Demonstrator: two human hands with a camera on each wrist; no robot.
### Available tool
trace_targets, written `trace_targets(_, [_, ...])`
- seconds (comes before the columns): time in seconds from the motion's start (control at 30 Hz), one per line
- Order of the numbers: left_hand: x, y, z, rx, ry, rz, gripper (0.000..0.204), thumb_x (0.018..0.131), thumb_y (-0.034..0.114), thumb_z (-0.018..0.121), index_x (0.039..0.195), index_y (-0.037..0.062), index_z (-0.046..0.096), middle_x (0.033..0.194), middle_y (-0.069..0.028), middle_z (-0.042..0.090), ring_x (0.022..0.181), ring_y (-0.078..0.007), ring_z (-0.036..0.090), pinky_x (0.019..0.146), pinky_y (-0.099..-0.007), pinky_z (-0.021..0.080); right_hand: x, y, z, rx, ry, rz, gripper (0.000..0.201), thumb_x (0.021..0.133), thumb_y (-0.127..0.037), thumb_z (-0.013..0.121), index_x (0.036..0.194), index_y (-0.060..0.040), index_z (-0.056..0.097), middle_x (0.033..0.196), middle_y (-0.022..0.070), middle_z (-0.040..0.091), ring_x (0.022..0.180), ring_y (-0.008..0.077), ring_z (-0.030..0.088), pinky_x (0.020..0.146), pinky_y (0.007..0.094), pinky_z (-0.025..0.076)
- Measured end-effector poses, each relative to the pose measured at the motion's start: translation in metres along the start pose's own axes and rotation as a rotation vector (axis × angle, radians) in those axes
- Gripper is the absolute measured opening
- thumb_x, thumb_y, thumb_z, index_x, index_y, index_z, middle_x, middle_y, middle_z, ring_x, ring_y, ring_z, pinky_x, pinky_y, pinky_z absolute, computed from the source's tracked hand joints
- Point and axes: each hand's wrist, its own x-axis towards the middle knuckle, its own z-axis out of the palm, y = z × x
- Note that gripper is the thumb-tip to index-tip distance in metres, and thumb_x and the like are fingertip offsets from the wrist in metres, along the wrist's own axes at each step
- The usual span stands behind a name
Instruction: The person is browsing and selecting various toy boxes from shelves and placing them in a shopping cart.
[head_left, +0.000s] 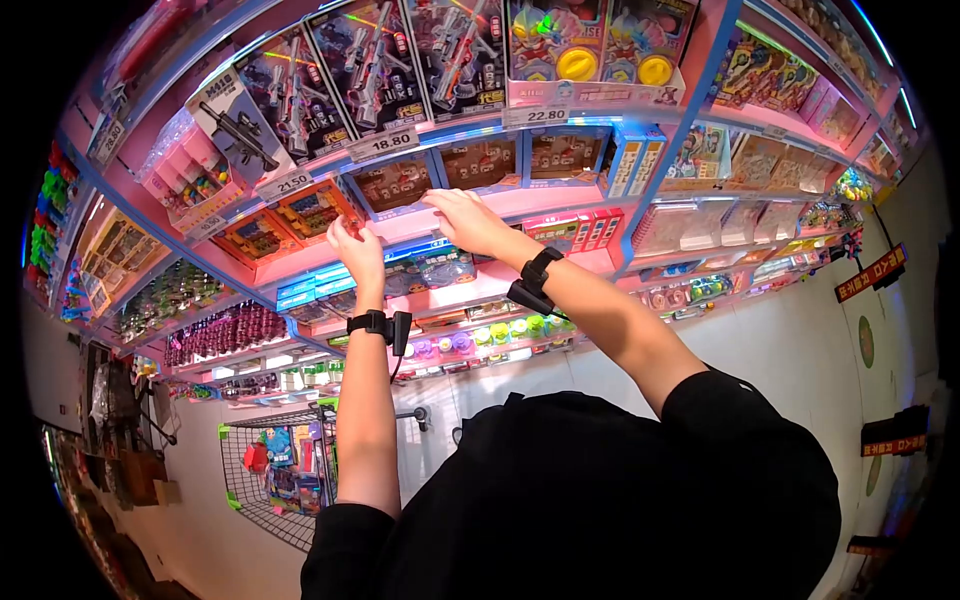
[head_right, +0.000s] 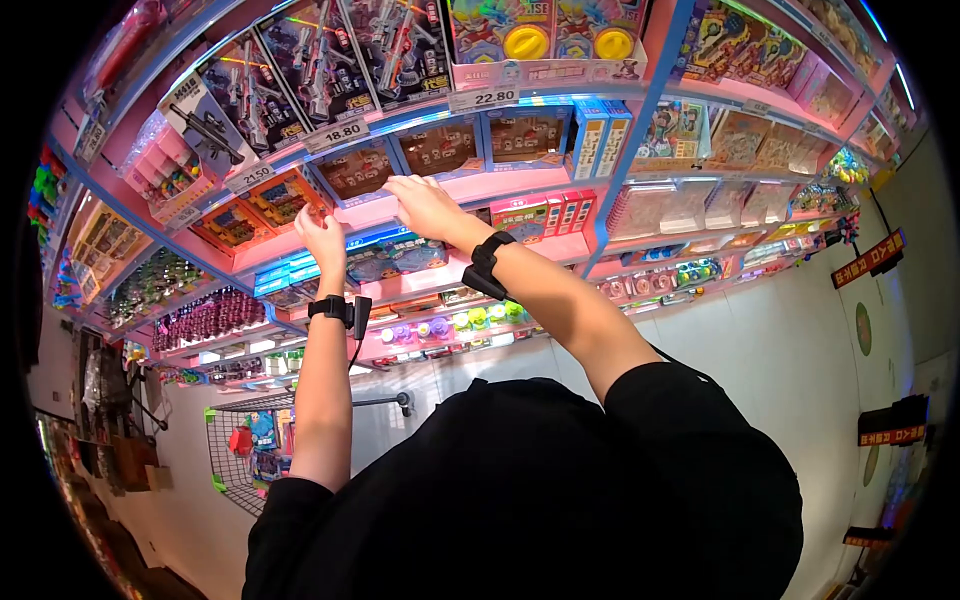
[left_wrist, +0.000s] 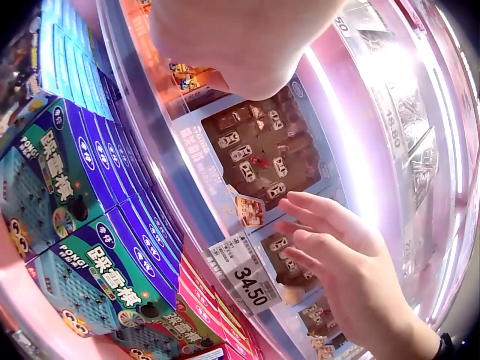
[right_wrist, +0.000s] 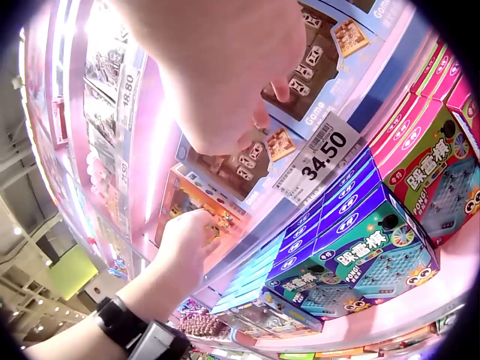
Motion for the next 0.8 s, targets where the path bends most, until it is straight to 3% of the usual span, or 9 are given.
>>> trace_targets(0.03, [-0.007, 0.008, 0.003, 0.034, 0.07, 0.04, 0.044, 0.082, 0.005, 0.058, 0.124, -0.0077, 0.05, 0.128, -0.025, 0.047, 0.117, -0.0408, 0.049, 0.101, -0.0451, 0.04, -0.003, 0.0, -0.006, 0.011, 0.046, -0.001, 0.035, 0.088, -0.008, 0.056, 0.123, -0.0024, 0.057, 0.127, 0.0169, 0.059, 0.118, 0.0348, 0.054, 0.101, 0.0445, 0.041])
trace_targets(0.13, [-0.033, 0.04, 0.006, 0.313, 0.028, 0.178, 0.04, 0.082, 0.008, 0.06, 0.119, -0.0057, 0.051, 0.121, -0.0236, 0.049, 0.112, -0.0398, 0.051, 0.098, -0.0456, 0.04, -0.02, 0.012, -0.028, -0.008, 0.133, 0.06, 0.035, 0.086, -0.007, 0.056, 0.121, -0.0023, 0.058, 0.124, 0.0166, 0.061, 0.118, 0.0345, 0.055, 0.102, 0.0447, 0.04])
trace_targets(0.17, [-0.04, 0.047, 0.01, 0.329, -0.028, 0.298, 0.034, 0.084, 0.012, 0.062, 0.114, -0.0025, 0.052, 0.113, -0.0208, 0.051, 0.106, -0.0381, 0.052, 0.096, -0.047, 0.04, -0.028, 0.02, -0.037, -0.033, 0.143, 0.095, 0.037, 0.086, -0.007, 0.056, 0.122, -0.0025, 0.058, 0.125, 0.0162, 0.061, 0.118, 0.0343, 0.054, 0.103, 0.0448, 0.04])
trace_targets(0.23, [-0.05, 0.069, 0.022, 0.238, -0.222, 0.343, 0.033, 0.086, 0.014, 0.062, 0.114, -0.0011, 0.053, 0.111, -0.0194, 0.052, 0.105, -0.0378, 0.052, 0.096, -0.0487, 0.04, -0.045, 0.037, -0.047, -0.126, 0.181, 0.141, 0.036, 0.086, -0.009, 0.056, 0.121, -0.003, 0.058, 0.125, 0.0152, 0.061, 0.12, 0.0338, 0.053, 0.103, 0.0454, 0.04])
trace_targets(0.3, [-0.056, 0.079, 0.04, 0.208, -0.36, 0.329, 0.03, 0.089, 0.018, 0.061, 0.114, 0.0012, 0.055, 0.111, -0.0176, 0.054, 0.107, -0.0368, 0.053, 0.096, -0.0506, 0.039, -0.058, 0.048, -0.053, -0.187, 0.145, 0.198, 0.036, 0.086, -0.011, 0.057, 0.121, -0.0024, 0.058, 0.124, 0.0151, 0.06, 0.121, 0.0336, 0.053, 0.103, 0.0457, 0.04])
trace_targets(0.47, [-0.066, 0.091, 0.07, 0.285, -0.369, 0.36, 0.029, 0.091, 0.02, 0.061, 0.113, 0.0016, 0.057, 0.114, -0.019, 0.055, 0.109, -0.0372, 0.054, 0.093, -0.0496, 0.042, -0.075, 0.061, -0.086, -0.208, 0.124, 0.285, 0.041, 0.086, -0.014, 0.058, 0.125, 0.0, 0.054, 0.124, 0.0164, 0.059, 0.12, 0.0319, 0.053, 0.103, 0.0481, 0.039])
trace_targets(0.63, [-0.079, 0.117, 0.088, 0.22, -0.429, 0.463, 0.029, 0.09, 0.02, 0.064, 0.112, 0.002, 0.058, 0.112, -0.0174, 0.056, 0.105, -0.0375, 0.056, 0.089, -0.0479, 0.044, -0.087, 0.077, -0.112, -0.359, 0.404, 0.551, 0.047, 0.078, -0.008, 0.065, 0.12, 0.0009, 0.046, 0.12, 0.0217, 0.047, 0.114, 0.0415, 0.048, 0.098, 0.0478, 0.042])
trace_targets(0.7, [-0.079, 0.126, 0.093, 0.225, -0.518, 0.427, 0.028, 0.092, 0.02, 0.06, 0.114, 0.0028, 0.056, 0.118, -0.0167, 0.054, 0.114, -0.0365, 0.052, 0.095, -0.0487, 0.041, -0.086, 0.082, -0.113, -0.31, 0.397, 0.564, 0.049, 0.078, -0.007, 0.064, 0.121, 0.0029, 0.044, 0.121, 0.0241, 0.046, 0.114, 0.0431, 0.047, 0.099, 0.0491, 0.042])
trace_targets(0.8, [-0.083, 0.144, 0.098, 0.216, -0.571, 0.472, 0.028, 0.093, 0.02, 0.06, 0.115, 0.0035, 0.056, 0.119, -0.0167, 0.053, 0.115, -0.0366, 0.051, 0.096, -0.0488, 0.04, -0.083, 0.087, -0.111, -0.243, 0.389, 0.559, 0.054, 0.078, -0.005, 0.063, 0.126, 0.0062, 0.04, 0.124, 0.0282, 0.043, 0.116, 0.0466, 0.044, 0.103, 0.0506, 0.039])
